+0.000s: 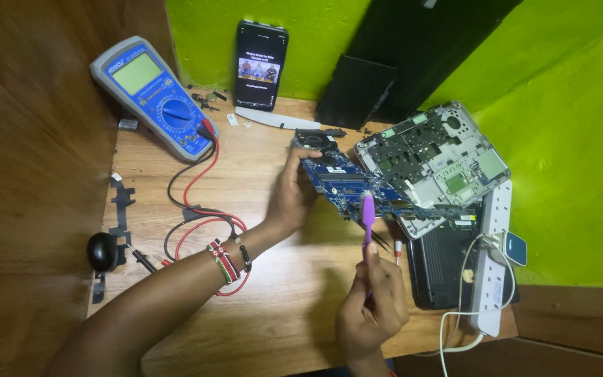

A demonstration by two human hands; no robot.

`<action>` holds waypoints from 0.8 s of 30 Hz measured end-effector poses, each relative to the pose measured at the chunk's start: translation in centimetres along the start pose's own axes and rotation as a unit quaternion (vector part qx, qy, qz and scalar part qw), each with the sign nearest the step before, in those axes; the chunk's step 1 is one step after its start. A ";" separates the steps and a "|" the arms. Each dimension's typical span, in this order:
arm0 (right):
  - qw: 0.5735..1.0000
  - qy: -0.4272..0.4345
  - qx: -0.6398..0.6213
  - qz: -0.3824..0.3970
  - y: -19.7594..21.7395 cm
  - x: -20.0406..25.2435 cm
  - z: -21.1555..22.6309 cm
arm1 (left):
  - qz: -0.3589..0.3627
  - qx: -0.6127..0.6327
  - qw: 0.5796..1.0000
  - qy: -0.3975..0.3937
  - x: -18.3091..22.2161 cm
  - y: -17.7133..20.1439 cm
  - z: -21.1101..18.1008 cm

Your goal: Repairing a laptop motherboard by cleaning it with a brush and testing it with a multimeter

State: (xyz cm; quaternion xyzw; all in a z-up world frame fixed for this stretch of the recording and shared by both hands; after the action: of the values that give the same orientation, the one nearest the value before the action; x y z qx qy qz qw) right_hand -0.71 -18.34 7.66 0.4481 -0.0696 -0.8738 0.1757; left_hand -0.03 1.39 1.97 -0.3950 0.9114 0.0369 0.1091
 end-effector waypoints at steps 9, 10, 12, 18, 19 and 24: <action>1.000 -0.017 -0.002 0.011 0.2 -0.1 0.9 | -0.001 0.017 0.999 -0.042 0.0 0.1 0.3; 1.000 -0.017 -0.002 0.010 0.6 -0.1 0.4 | 0.000 0.017 0.999 -0.042 0.0 0.0 0.3; 1.000 0.009 0.015 0.010 1.5 -0.2 -0.7 | 0.002 0.059 0.998 -0.019 -0.1 -0.1 0.4; 0.998 -0.002 0.057 -0.014 3.1 -0.9 -1.0 | -0.022 0.043 0.999 -0.006 -0.3 -0.4 0.8; 0.998 -0.003 0.059 -0.015 3.2 -0.7 -1.2 | -0.020 0.043 0.999 -0.005 -0.3 -0.4 0.8; 0.992 -0.002 0.103 -0.075 3.9 0.1 -2.6 | -0.031 0.032 0.998 -0.034 -0.3 -0.2 0.6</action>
State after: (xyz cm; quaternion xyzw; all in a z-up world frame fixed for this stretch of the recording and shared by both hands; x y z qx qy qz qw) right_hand 2.29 -21.93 7.12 0.4661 -0.1259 -0.8735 0.0622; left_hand 0.44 1.52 1.50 -0.4176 0.8953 0.0182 0.1537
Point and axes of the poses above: each hand's wrist, its own x-axis away from the middle knuckle, its own y-axis out of the back of the hand, z = x × y, the point moved 1 cm from there along -x, towards the middle knuckle, and after that the axes turned 12 degrees about -x, right-handed, at the moved point
